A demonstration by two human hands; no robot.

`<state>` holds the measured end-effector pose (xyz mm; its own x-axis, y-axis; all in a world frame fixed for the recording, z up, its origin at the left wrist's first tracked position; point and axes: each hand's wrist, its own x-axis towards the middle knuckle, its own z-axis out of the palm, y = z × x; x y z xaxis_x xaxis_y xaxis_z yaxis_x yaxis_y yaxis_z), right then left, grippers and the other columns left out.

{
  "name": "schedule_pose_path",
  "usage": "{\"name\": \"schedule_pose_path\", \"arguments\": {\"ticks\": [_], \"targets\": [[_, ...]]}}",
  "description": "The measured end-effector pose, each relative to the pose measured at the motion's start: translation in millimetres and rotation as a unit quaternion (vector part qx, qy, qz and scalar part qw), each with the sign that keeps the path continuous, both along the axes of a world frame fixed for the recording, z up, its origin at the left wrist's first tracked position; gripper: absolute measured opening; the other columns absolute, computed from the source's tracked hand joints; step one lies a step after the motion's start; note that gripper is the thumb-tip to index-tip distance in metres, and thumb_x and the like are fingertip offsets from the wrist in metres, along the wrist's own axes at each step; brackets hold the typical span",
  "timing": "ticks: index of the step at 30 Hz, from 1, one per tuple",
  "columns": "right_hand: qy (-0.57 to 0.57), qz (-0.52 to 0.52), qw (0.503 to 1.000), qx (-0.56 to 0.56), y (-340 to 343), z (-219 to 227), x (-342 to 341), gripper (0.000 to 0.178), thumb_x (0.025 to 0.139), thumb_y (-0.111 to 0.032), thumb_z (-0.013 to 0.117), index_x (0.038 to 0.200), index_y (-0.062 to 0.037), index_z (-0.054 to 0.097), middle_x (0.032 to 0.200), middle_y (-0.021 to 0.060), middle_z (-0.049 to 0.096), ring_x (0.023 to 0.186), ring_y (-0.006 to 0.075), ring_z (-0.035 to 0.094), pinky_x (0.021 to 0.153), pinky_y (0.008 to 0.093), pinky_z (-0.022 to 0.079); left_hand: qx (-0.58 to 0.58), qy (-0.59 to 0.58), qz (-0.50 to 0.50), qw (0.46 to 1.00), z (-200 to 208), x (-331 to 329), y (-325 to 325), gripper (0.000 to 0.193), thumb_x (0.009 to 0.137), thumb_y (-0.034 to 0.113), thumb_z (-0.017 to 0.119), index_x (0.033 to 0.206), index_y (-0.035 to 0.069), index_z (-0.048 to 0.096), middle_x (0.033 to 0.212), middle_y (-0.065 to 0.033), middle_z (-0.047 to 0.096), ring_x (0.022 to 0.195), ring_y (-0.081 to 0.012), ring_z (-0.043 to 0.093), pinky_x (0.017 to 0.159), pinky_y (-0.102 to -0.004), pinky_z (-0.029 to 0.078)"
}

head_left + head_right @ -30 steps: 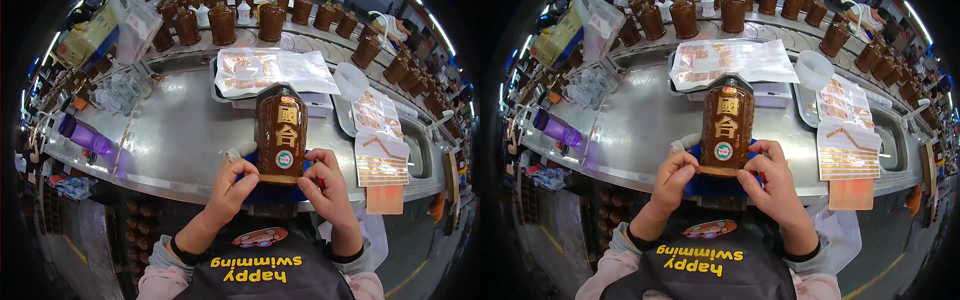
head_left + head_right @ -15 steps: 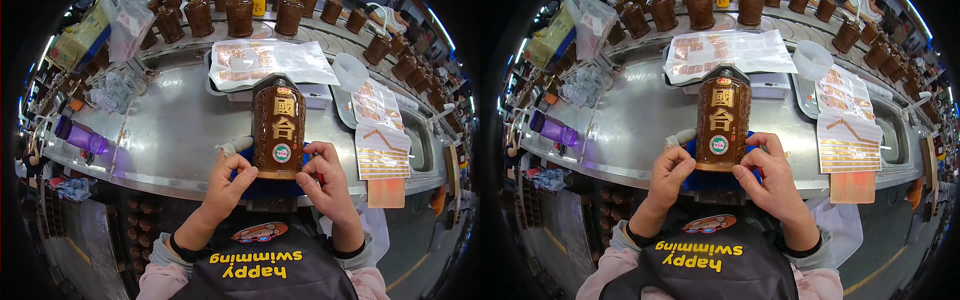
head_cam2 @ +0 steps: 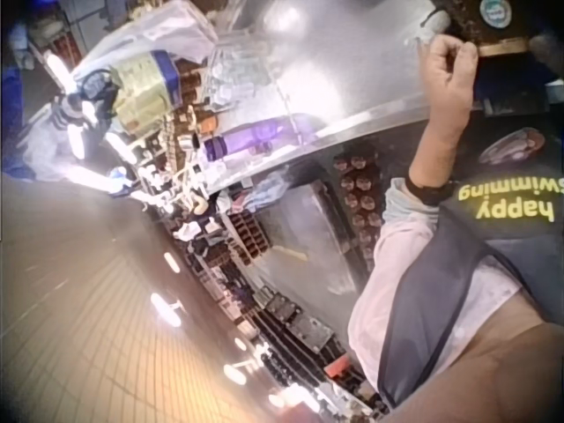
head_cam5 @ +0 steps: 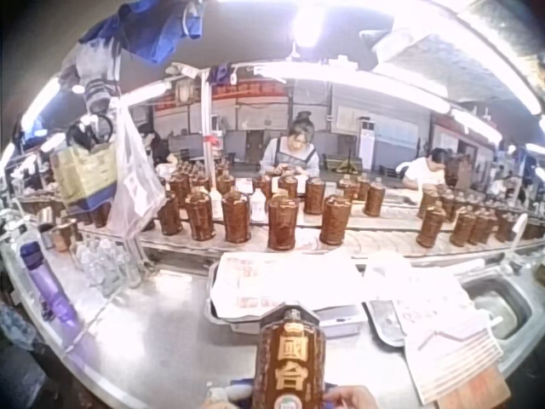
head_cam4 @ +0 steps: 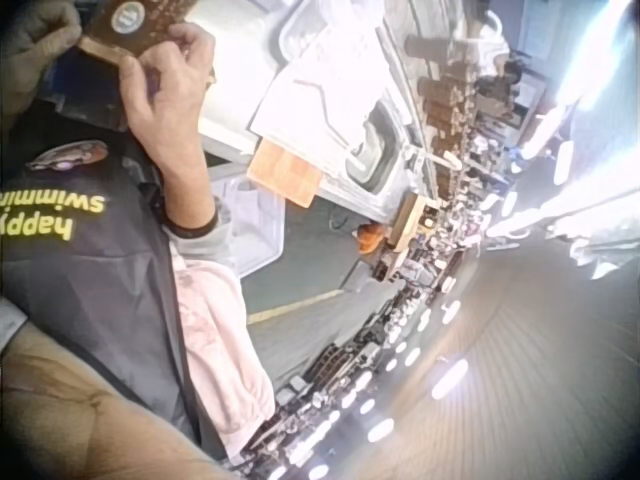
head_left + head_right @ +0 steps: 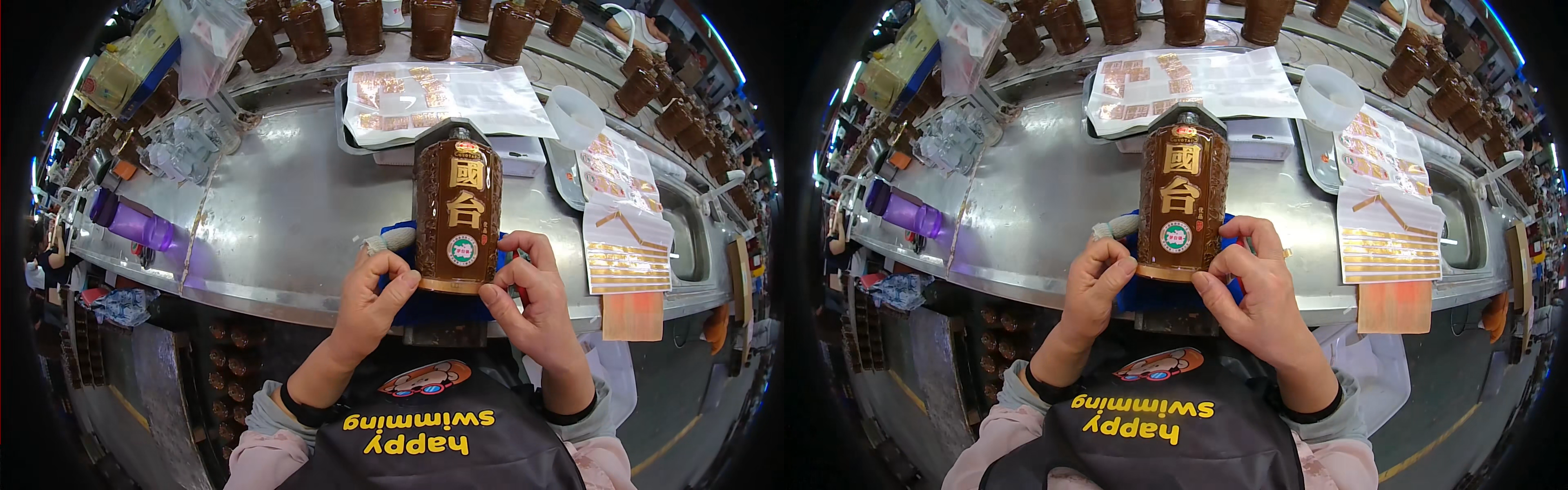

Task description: Apply decorative labels and gold trim to dark brown glass bottles at a factory workstation.

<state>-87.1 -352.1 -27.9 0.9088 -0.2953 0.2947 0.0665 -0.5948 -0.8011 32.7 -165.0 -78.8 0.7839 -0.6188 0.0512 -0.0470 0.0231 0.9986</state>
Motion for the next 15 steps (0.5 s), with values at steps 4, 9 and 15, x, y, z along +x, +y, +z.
{"name": "schedule_pose_path", "arguments": {"ticks": [4,9,15], "targets": [[-0.002,-0.002,1.0,0.0,0.4,-0.5,-0.2,0.015,0.078,-0.01,0.071,0.074,-0.0024,0.059,0.1,0.0191,0.053,0.103,0.0298,0.052,0.081,0.0369,0.041,0.004,-0.041,0.008,0.999,-0.5,-0.6,-1.9,0.018,0.089,0.016,0.063,0.078,0.005,0.055,0.073,-0.0014,0.049,0.079,-0.0156,0.042,0.078,-0.0299,0.035],[0.012,0.0,1.0,0.003,0.4,-0.3,-0.7,0.015,0.078,-0.01,0.071,0.073,-0.0022,0.059,0.099,0.0191,0.053,0.103,0.0302,0.052,0.08,0.0364,0.042,0.021,-0.065,0.01,0.998,-0.4,-0.3,-1.6,0.018,0.088,0.016,0.063,0.077,0.005,0.054,0.072,-0.0029,0.05,0.077,-0.0177,0.043,0.08,-0.032,0.035],[0.002,-0.004,1.0,0.003,0.7,-1.4,0.0,0.015,0.077,-0.01,0.071,0.074,-0.0019,0.058,0.099,0.0194,0.053,0.104,0.0304,0.052,0.08,0.036,0.042,0.017,-0.073,0.01,0.997,0.6,-0.1,-2.1,0.018,0.088,0.017,0.063,0.077,0.005,0.054,0.072,-0.0034,0.05,0.078,-0.0183,0.043,0.08,-0.0325,0.034]]}}
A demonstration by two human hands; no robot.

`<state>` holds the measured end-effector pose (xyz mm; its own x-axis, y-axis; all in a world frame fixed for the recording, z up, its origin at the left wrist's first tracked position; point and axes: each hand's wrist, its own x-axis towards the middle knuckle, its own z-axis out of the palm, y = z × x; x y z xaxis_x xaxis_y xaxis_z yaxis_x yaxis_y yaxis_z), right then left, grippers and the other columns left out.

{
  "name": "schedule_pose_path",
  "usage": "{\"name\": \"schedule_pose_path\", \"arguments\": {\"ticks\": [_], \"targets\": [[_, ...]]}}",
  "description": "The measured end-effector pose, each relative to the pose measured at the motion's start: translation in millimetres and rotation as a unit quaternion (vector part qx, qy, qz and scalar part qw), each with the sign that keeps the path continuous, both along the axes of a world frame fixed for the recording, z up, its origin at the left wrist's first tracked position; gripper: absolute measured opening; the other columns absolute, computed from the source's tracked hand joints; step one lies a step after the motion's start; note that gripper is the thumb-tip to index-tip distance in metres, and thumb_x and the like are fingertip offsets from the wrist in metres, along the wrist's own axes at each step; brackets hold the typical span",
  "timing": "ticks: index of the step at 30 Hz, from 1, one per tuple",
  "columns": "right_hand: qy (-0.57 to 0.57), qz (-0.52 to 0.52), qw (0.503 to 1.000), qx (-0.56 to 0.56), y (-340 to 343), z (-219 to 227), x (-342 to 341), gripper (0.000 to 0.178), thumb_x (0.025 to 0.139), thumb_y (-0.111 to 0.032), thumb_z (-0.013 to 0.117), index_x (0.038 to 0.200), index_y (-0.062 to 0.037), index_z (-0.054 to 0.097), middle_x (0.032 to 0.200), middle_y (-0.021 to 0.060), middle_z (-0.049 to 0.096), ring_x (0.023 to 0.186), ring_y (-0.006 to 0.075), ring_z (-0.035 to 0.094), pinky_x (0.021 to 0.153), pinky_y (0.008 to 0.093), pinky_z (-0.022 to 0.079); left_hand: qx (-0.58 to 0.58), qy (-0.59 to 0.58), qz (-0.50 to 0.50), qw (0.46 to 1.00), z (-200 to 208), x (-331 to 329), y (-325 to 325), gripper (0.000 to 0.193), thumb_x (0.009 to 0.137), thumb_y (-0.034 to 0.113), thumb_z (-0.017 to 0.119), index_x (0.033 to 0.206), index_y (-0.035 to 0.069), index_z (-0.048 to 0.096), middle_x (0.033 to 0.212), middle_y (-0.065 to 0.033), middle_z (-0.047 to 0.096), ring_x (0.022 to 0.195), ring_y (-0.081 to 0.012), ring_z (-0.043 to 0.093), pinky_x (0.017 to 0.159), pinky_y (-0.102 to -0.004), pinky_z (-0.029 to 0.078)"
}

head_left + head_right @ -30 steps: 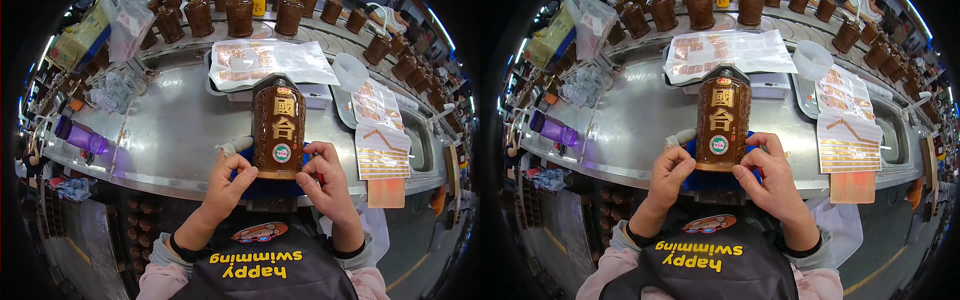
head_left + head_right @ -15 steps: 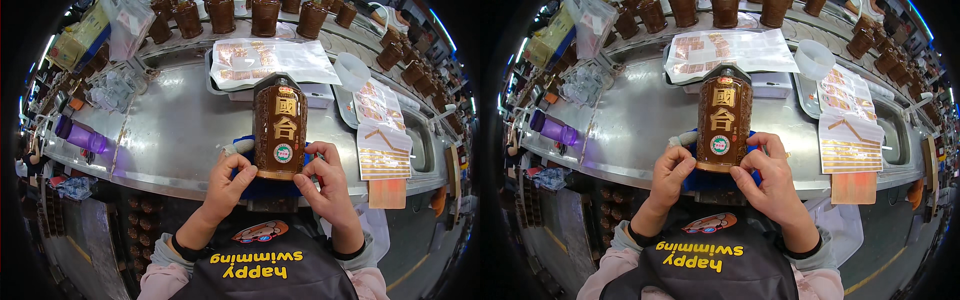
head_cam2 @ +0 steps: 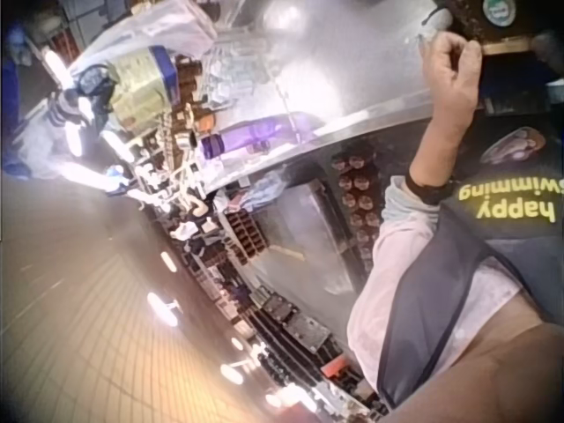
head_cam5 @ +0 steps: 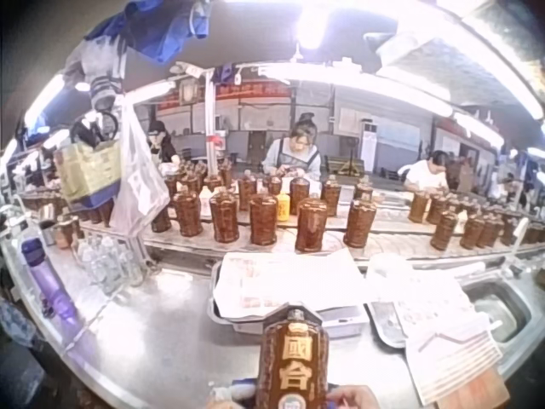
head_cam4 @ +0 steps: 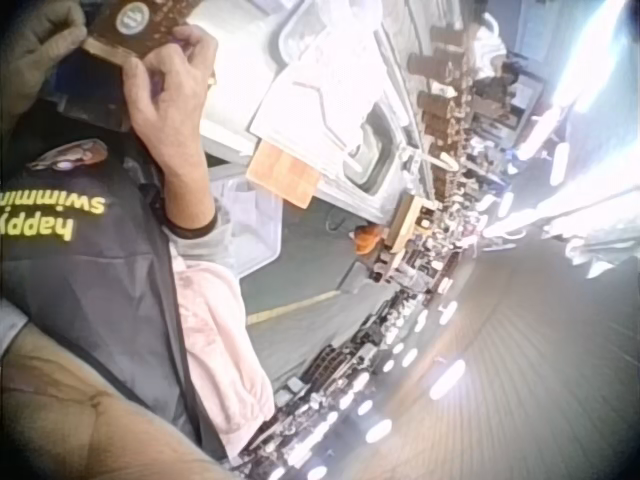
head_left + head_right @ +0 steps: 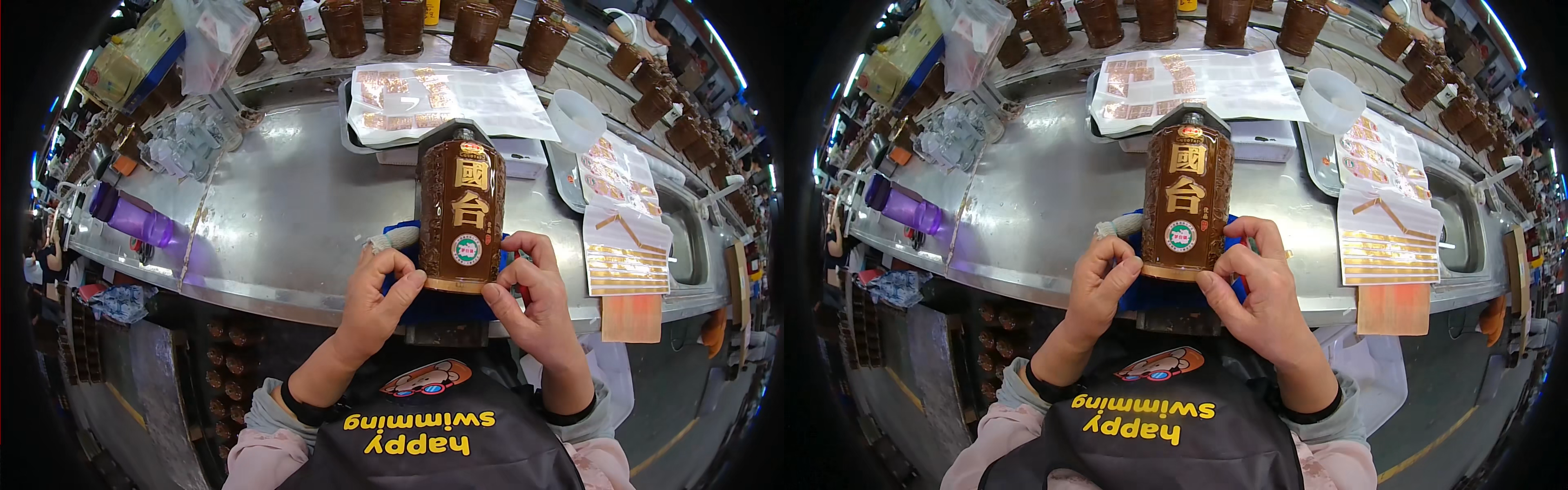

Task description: Apply decorative labels and gold trim to dark brown glass bottles at a factory workstation.

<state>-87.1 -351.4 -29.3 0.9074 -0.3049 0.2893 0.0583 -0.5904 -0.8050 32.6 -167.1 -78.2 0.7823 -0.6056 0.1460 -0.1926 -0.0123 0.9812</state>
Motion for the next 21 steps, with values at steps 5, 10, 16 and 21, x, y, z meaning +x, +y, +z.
{"name": "schedule_pose_path", "arguments": {"ticks": [5,10,16,21], "targets": [[0.008,0.004,1.0,0.021,-0.4,-1.0,0.4,0.017,0.078,-0.011,0.072,0.074,-0.0022,0.058,0.103,0.0193,0.052,0.103,0.0288,0.051,0.079,0.034,0.042,0.005,-0.029,-0.009,1.0,-1.1,0.9,0.1,0.017,0.089,0.016,0.061,0.08,0.005,0.053,0.076,-0.001,0.047,0.077,-0.013,0.041,0.075,-0.0274,0.034],[0.024,0.003,0.998,0.053,-1.2,-2.2,-0.9,0.017,0.079,-0.011,0.072,0.074,-0.0028,0.058,0.111,0.0181,0.048,0.103,0.0254,0.05,0.079,0.0316,0.042,-0.013,0.001,-0.006,1.0,-2.9,0.3,-0.2,0.02,0.089,0.018,0.063,0.077,0.005,0.053,0.072,-0.0033,0.048,0.078,-0.0176,0.041,0.08,-0.0319,0.034],[0.032,0.007,0.997,0.07,-0.4,-1.8,-1.9,0.016,0.081,-0.011,0.071,0.075,-0.0029,0.058,0.113,0.0169,0.047,0.102,0.0231,0.049,0.078,0.0298,0.042,-0.024,0.033,-0.016,0.999,-3.4,0.1,0.8,0.021,0.091,0.021,0.061,0.078,0.005,0.053,0.073,-0.0019,0.047,0.077,-0.0157,0.04,0.077,-0.0303,0.034],[0.036,0.012,0.996,0.079,-1.7,-3.1,-2.0,0.016,0.081,-0.011,0.071,0.075,-0.003,0.058,0.113,0.0169,0.046,0.102,0.0231,0.049,0.078,0.0298,0.042,-0.026,0.024,-0.016,0.999,-3.2,-0.3,0.5,0.021,0.091,0.02,0.061,0.079,0.005,0.054,0.073,-0.0015,0.047,0.076,-0.0148,0.04,0.076,-0.0299,0.034]]}}
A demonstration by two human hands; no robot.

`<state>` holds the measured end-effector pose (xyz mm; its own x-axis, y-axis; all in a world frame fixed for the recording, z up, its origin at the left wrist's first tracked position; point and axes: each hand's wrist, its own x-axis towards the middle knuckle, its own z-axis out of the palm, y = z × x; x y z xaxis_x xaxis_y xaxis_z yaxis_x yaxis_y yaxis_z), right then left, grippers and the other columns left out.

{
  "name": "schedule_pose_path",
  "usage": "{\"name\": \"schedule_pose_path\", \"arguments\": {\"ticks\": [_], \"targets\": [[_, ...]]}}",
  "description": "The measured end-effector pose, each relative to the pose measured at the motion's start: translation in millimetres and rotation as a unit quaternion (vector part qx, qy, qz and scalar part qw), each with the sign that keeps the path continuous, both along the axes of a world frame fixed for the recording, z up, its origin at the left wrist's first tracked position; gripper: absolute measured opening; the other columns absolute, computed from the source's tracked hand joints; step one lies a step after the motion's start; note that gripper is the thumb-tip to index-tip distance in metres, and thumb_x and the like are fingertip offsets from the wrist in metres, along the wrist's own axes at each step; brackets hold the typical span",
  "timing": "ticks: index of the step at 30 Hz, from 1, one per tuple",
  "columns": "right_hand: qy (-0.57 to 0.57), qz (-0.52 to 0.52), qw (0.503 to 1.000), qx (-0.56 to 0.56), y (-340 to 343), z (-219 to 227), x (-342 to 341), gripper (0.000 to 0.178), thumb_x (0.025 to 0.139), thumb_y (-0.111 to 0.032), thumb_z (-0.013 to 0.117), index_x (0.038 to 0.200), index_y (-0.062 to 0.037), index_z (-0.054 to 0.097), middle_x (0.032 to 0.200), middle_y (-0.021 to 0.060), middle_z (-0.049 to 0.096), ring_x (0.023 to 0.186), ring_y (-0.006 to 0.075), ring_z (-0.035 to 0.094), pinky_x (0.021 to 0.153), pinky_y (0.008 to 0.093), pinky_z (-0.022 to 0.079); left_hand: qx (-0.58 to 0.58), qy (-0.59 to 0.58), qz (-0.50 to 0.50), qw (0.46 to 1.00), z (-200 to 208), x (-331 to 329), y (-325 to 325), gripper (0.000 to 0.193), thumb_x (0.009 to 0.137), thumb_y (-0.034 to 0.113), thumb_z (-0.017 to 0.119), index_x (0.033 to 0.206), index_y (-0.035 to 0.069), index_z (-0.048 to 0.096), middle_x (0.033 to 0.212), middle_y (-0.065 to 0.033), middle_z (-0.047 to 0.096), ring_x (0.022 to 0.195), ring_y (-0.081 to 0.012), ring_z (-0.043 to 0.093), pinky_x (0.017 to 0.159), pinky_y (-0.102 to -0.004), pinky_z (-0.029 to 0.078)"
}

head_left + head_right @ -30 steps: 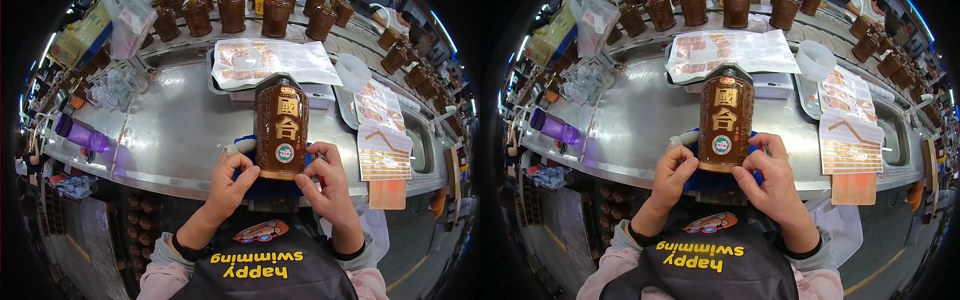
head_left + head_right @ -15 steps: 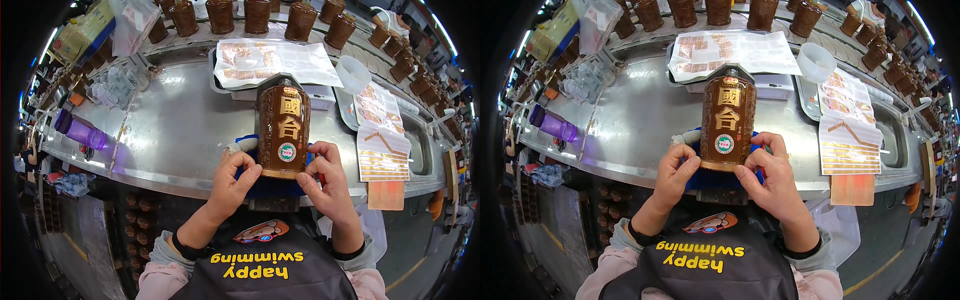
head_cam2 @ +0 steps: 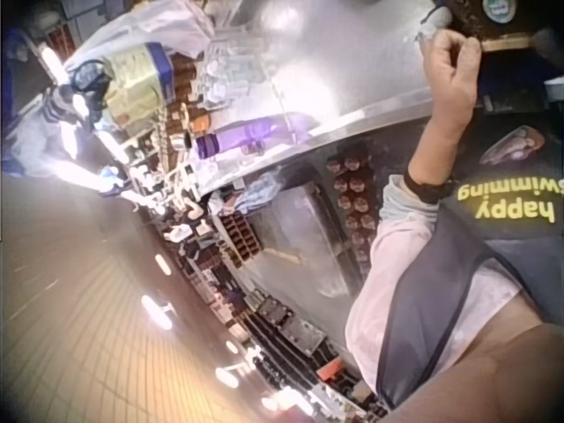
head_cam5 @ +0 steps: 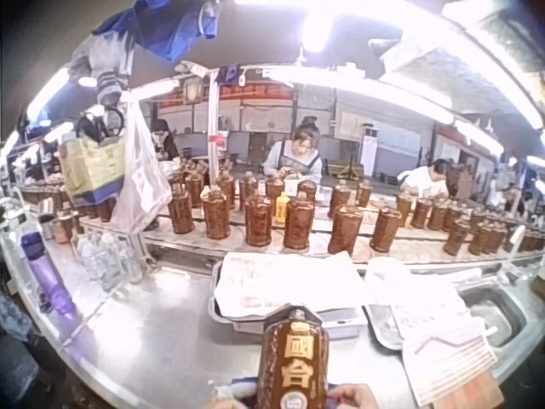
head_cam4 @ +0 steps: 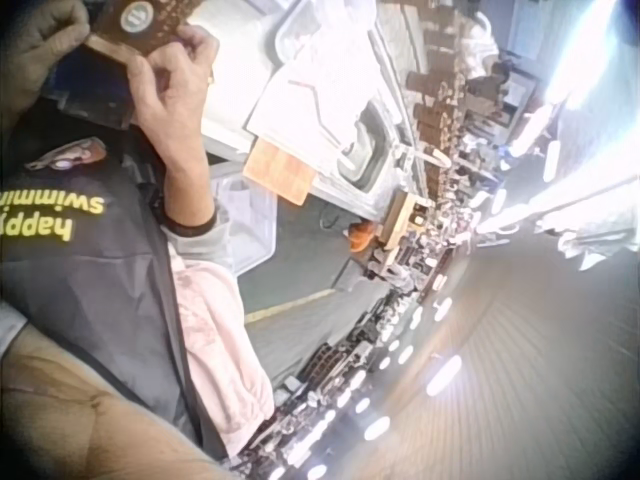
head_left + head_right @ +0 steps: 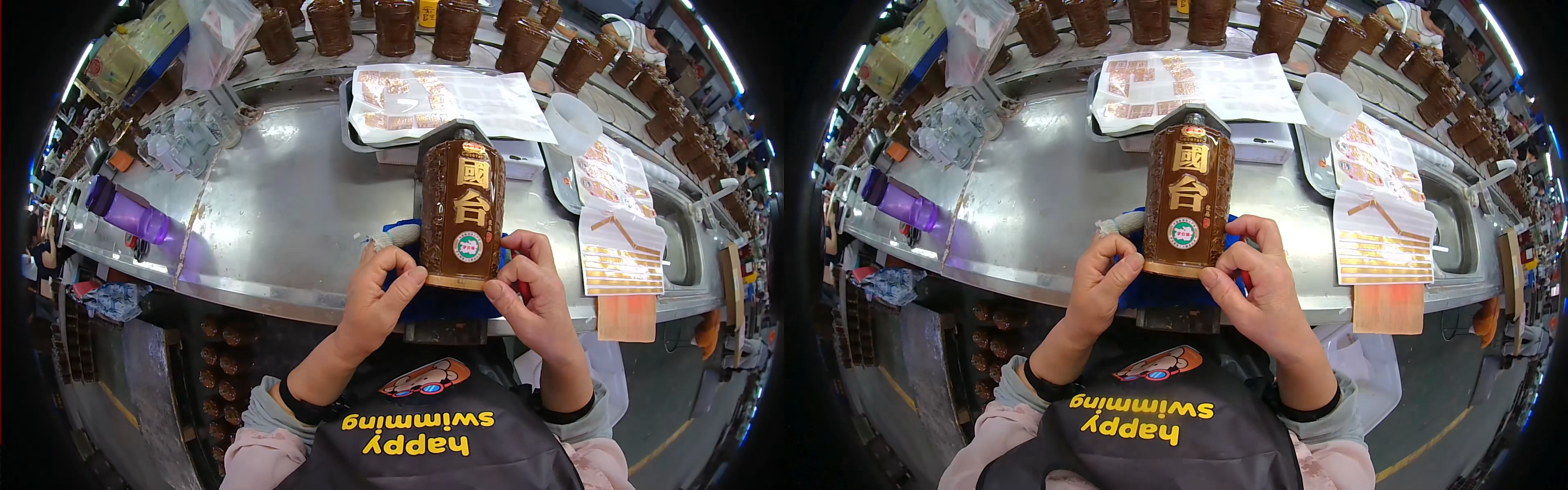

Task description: Apply decorative labels and gold trim to dark brown glass bottles at a factory workstation.

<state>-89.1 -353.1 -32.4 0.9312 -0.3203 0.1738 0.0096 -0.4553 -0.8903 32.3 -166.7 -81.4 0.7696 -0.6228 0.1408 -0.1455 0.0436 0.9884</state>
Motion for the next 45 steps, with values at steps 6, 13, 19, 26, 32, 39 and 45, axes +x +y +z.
{"name": "schedule_pose_path", "arguments": {"ticks": [6,13,19,26,32,39,45], "targets": [[-0.011,0.0,1.0,0.0,0,-2,1,0.016,0.081,-0.011,0.071,0.075,-0.0028,0.058,0.113,0.017,0.045,0.104,0.0234,0.048,0.08,0.0298,0.041,-0.001,0.007,0.0,1.0,-2,0,0,0.021,0.092,0.02,0.061,0.078,0.006,0.053,0.072,-0.0009,0.048,0.075,-0.0143,0.041,0.078,-0.03,0.034],[-0.014,0.001,1.0,0.0,0,-3,2,0.016,0.081,-0.01,0.07,0.075,-0.0025,0.057,0.114,0.0153,0.044,0.094,0.0177,0.048,0.072,0.026,0.04,0.0,-0.011,0.006,1.0,0,0,-2,0.022,0.09,0.02,0.063,0.077,0.005,0.053,0.072,-0.0023,0.048,0.075,-0.0156,0.041,0.081,-0.0312,0.033],[-0.003,-0.004,1.0,0.003,0,-3,1,0.017,0.082,-0.011,0.07,0.076,-0.0027,0.056,0.115,0.0122,0.044,0.081,0.0118,0.045,0.066,0.0229,0.039,-0.018,0.015,0.022,0.999,-7,0,-2,0.022,0.088,0.02,0.065,0.077,0.004,0.054,0.073,-0.0036,0.051,0.077,-0.0177,0.043,0.08,-0.0322,0.034],[-0.02,0.004,1.0,0.001,-3,-11,1,0.019,0.082,-0.012,0.07,0.077,-0.0035,0.054,0.117,0.0109,0.043,0.082,0.0097,0.043,0.066,0.0212,0.038,-0.025,0.006,-0.018,1.0,-16,2,1,0.016,0.092,0.018,0.06,0.086,0.004,0.053,0.085,0.0019,0.048,0.082,-0.0074,0.041,0.076,-0.0226,0.035],[-0.006,0.004,1.0,0.006,-1,-7,2,0.02,0.084,-0.012,0.069,0.077,-0.0043,0.052,0.118,0.0108,0.042,0.087,0.0102,0.043,0.07,0.0216,0.038,-0.039,-0.002,-0.012,0.999,-17,3,3,0.014,0.092,0.016,0.06,0.086,0.004,0.055,0.085,0.0004,0.05,0.086,-0.0101,0.043,0.082,-0.0248,0.035],[0.003,0.004,1.0,-0.002,-1,-8,3,0.02,0.084,-0.014,0.069,0.077,-0.0044,0.052,0.118,0.0112,0.042,0.092,0.012,0.043,0.074,0.0228,0.038,-0.033,0.014,-0.006,0.999,-22,6,6,0.016,0.089,0.019,0.063,0.084,0.004,0.058,0.088,-0.0071,0.059,0.098,-0.0236,0.049,0.097,-0.0374,0.032],[0.002,-0.002,1.0,0.014,1,-7,3,0.021,0.085,-0.015,0.068,0.077,-0.0044,0.052,0.12,0.0113,0.042,0.096,0.0126,0.044,0.074,0.0227,0.038,-0.049,0.025,-0.011,0.998,-23,8,8,0.017,0.089,0.021,0.063,0.086,0.005,0.06,0.102,-0.012,0.058,0.107,-0.0267,0.047,0.1,-0.039,0.031]]}}
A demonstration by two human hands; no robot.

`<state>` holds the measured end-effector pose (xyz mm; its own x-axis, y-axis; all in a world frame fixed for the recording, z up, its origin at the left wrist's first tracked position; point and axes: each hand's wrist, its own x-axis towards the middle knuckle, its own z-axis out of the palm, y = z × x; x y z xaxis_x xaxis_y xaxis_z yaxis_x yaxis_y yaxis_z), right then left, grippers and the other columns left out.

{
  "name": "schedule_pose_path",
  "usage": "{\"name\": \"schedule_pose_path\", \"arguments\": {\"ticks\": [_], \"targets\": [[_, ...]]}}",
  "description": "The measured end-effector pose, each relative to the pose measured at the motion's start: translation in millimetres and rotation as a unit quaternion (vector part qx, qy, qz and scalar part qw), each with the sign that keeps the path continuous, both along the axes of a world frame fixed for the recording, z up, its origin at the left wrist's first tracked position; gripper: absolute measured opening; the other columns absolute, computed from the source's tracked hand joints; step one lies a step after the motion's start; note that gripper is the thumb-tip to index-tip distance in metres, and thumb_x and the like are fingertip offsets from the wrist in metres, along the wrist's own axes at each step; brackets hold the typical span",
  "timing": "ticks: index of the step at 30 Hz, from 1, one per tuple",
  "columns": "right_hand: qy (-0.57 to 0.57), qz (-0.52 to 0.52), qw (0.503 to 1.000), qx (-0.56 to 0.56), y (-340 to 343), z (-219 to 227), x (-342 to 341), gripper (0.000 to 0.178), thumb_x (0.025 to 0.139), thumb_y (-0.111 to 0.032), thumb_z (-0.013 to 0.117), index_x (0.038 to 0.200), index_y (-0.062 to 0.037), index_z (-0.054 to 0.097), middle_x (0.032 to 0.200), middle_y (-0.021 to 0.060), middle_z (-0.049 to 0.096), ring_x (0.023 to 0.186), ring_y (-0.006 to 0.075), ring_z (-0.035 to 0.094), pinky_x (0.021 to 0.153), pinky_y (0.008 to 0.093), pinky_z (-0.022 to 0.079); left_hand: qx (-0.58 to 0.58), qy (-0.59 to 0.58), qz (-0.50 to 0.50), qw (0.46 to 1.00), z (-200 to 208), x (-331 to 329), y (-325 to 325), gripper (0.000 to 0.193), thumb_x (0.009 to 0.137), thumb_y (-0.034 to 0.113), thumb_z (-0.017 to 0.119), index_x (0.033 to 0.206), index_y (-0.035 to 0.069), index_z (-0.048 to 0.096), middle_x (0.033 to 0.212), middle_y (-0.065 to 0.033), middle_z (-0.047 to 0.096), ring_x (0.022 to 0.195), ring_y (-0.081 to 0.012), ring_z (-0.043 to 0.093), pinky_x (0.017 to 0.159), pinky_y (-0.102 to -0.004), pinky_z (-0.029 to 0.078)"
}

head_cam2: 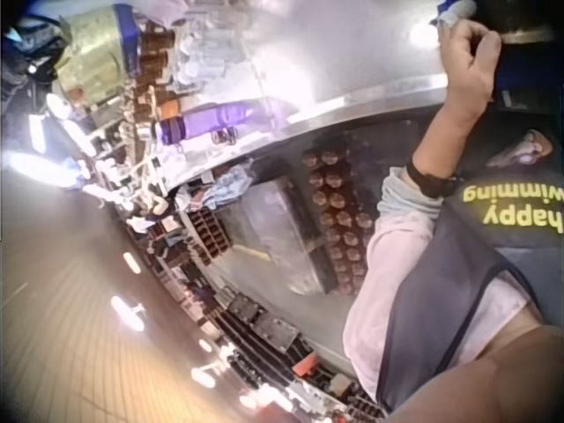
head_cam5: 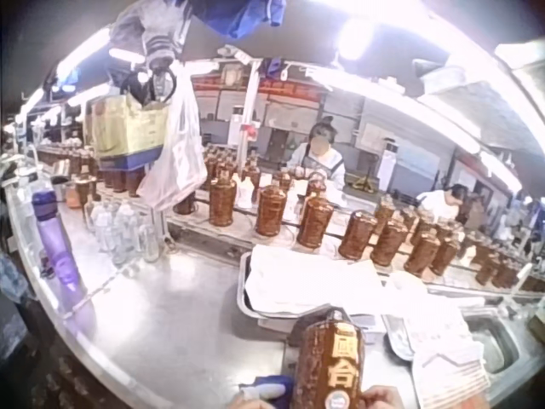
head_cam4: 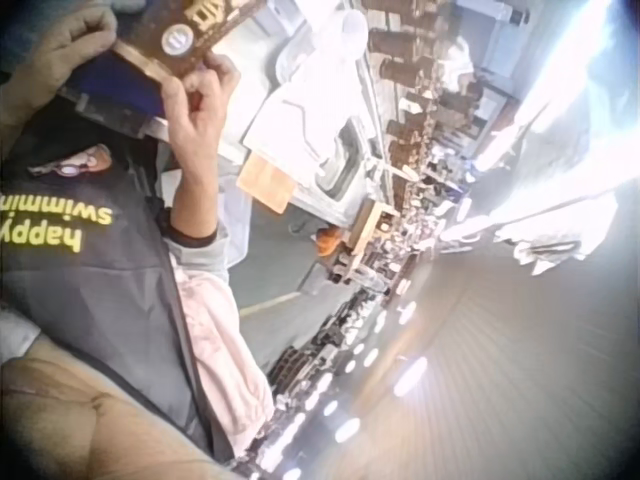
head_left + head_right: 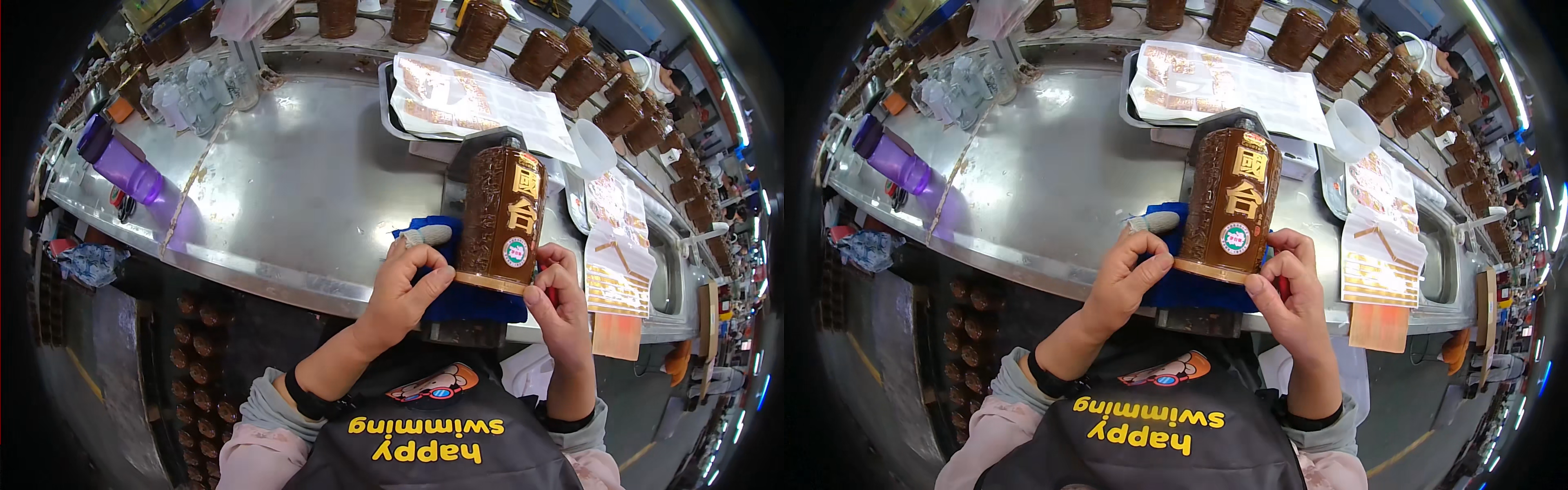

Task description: Apply decorative labels and gold trim to dark brown glass bottles at a factory workstation.

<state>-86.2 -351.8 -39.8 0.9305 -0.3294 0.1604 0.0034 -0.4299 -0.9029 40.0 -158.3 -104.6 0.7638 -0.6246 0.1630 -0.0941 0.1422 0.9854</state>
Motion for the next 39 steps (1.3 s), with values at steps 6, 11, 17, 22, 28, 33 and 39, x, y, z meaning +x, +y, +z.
{"name": "schedule_pose_path", "arguments": {"ticks": [6,11,17,22,28,33,39], "targets": [[0.011,-0.005,1.0,0.01,1,0,0,0.021,0.085,-0.015,0.068,0.077,-0.0046,0.052,0.12,0.0112,0.042,0.097,0.0143,0.044,0.078,0.0242,0.038,0.029,-0.05,0.002,0.998,-5,2,0,0.014,0.088,0.018,0.063,0.088,0.005,0.06,0.106,-0.014,0.058,0.107,-0.029,0.048,0.098,-0.04,0.032],[-0.004,0.001,1.0,-0.003,0,-3,0,0.022,0.086,-0.015,0.068,0.077,-0.0045,0.052,0.12,0.012,0.041,0.098,0.0154,0.043,0.082,0.0259,0.037,0.059,-0.109,0.125,0.984,-9,-7,1,0.009,0.087,0.012,0.061,0.09,0.004,0.059,0.101,-0.0105,0.059,0.101,-0.0262,0.051,0.096,-0.0395,0.034],[-0.01,0.004,1.0,-0.015,-3,-5,1,0.022,0.086,-0.017,0.068,0.077,-0.005,0.051,0.12,0.012,0.042,0.096,0.0153,0.043,0.082,0.0258,0.037,-0.039,-0.308,0.168,0.936,5,-29,10,0.021,0.08,0.002,0.065,0.1,0.007,0.065,0.1,-0.0091,0.063,0.104,-0.0309,0.049,0.089,-0.0378,0.037],[0.008,-0.002,1.0,-0.012,0,-2,2,0.021,0.085,-0.015,0.068,0.078,-0.0051,0.051,0.119,0.0118,0.042,0.095,0.0152,0.044,0.081,0.0261,0.037,-0.006,-0.28,0.162,0.946,-6,-35,7,0.02,0.083,-0.001,0.062,0.102,0.006,0.063,0.108,-0.0151,0.063,0.11,-0.0305,0.05,0.092,-0.0373,0.04],[0.006,0.0,1.0,0.004,-1,-3,2,0.02,0.085,-0.014,0.066,0.077,-0.0053,0.05,0.119,0.0121,0.041,0.097,0.0158,0.043,0.082,0.0264,0.036,0.007,-0.238,0.162,0.958,-9,-39,9,0.019,0.083,0.001,0.063,0.101,0.007,0.063,0.122,-0.0233,0.055,0.109,-0.0307,0.051,0.093,-0.0367,0.038],[0.006,0.004,1.0,0.008,0,-3,3,0.021,0.085,-0.015,0.065,0.077,-0.0056,0.049,0.118,0.0126,0.041,0.103,0.0176,0.041,0.085,0.028,0.035,0.04,-0.26,0.162,0.951,-8,-39,9,0.019,0.082,0.004,0.063,0.101,0.007,0.063,0.122,-0.0241,0.055,0.108,-0.0343,0.051,0.096,-0.0399,0.035],[0.014,0.003,1.0,0.01,-2,-3,2,0.023,0.085,-0.018,0.066,0.076,-0.0064,0.049,0.117,0.0128,0.041,0.108,0.0196,0.041,0.089,0.0299,0.034,0.07,-0.248,0.192,0.947,-5,-37,11,0.019,0.082,0.003,0.061,0.101,0.006,0.061,0.119,-0.0213,0.058,0.112,-0.0348,0.049,0.098,-0.0427,0.036]]}}
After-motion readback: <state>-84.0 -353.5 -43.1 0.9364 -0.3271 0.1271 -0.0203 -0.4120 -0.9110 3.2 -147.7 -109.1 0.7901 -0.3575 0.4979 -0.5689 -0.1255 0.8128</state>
